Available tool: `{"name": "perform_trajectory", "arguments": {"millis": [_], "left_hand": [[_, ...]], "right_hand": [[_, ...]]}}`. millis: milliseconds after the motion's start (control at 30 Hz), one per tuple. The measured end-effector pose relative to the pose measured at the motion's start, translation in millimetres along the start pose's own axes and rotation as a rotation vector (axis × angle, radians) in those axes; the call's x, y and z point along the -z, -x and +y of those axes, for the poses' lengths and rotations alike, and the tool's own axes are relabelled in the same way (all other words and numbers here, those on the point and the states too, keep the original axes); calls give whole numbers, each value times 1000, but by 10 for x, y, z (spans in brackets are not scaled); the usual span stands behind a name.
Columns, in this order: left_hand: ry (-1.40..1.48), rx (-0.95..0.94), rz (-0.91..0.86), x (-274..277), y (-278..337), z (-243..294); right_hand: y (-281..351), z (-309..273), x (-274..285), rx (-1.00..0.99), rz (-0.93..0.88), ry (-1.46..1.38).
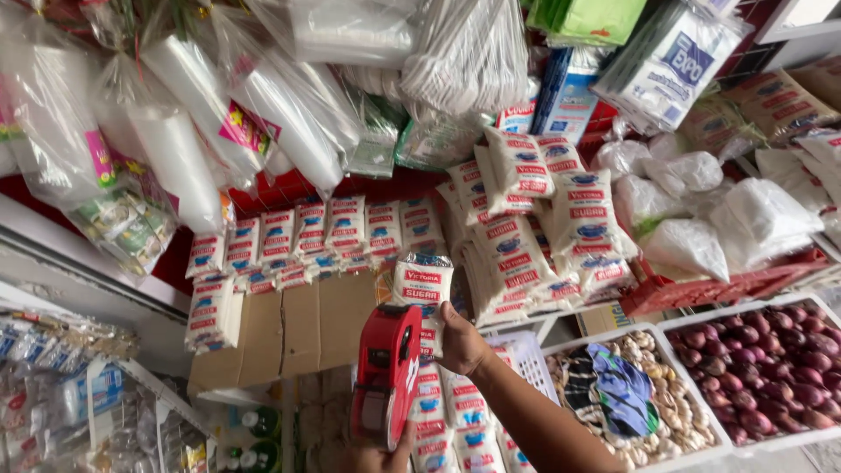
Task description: Stocking and labeling individual bags of sugar on a grocery store shelf.
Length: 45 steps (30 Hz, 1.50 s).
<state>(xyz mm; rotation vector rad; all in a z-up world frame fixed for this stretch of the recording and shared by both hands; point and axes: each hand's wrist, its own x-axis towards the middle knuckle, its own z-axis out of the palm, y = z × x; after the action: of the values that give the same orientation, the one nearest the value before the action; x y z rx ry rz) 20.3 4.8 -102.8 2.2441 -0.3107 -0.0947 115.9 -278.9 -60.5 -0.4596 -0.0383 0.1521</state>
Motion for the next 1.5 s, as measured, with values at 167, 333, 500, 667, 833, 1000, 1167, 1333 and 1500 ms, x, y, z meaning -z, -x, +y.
{"name": "perform_trajectory", "arguments": {"millis": [167,333,500,667,833,1000,1167,1333,1500], "left_hand": [[40,-52,19,196,-3,1112],[69,-19,-13,139,170,1295],[-52,4,7,31,259,1358],[-67,135,-71,54,345,1480],[-102,187,-73,90,387,1635],[-110,240,-213,33,479,1266],[-102,221,-281,91,592,1164],[36,145,-228,196,643,1304],[205,-169,3,251,666,1418]], "right_hand": [[428,1,-43,-55,-46,56],[658,-33,-80,-1,12,175],[726,-52,32,62,-65,177],[827,-64,-87,106,-118,206],[855,-55,-12,132,-116,158],[866,-174,15,195,-117,176],[933,-272,43,191,-67,191],[1014,-325,45,188,-55,181],[1111,-309,6,184,0,197]]}}
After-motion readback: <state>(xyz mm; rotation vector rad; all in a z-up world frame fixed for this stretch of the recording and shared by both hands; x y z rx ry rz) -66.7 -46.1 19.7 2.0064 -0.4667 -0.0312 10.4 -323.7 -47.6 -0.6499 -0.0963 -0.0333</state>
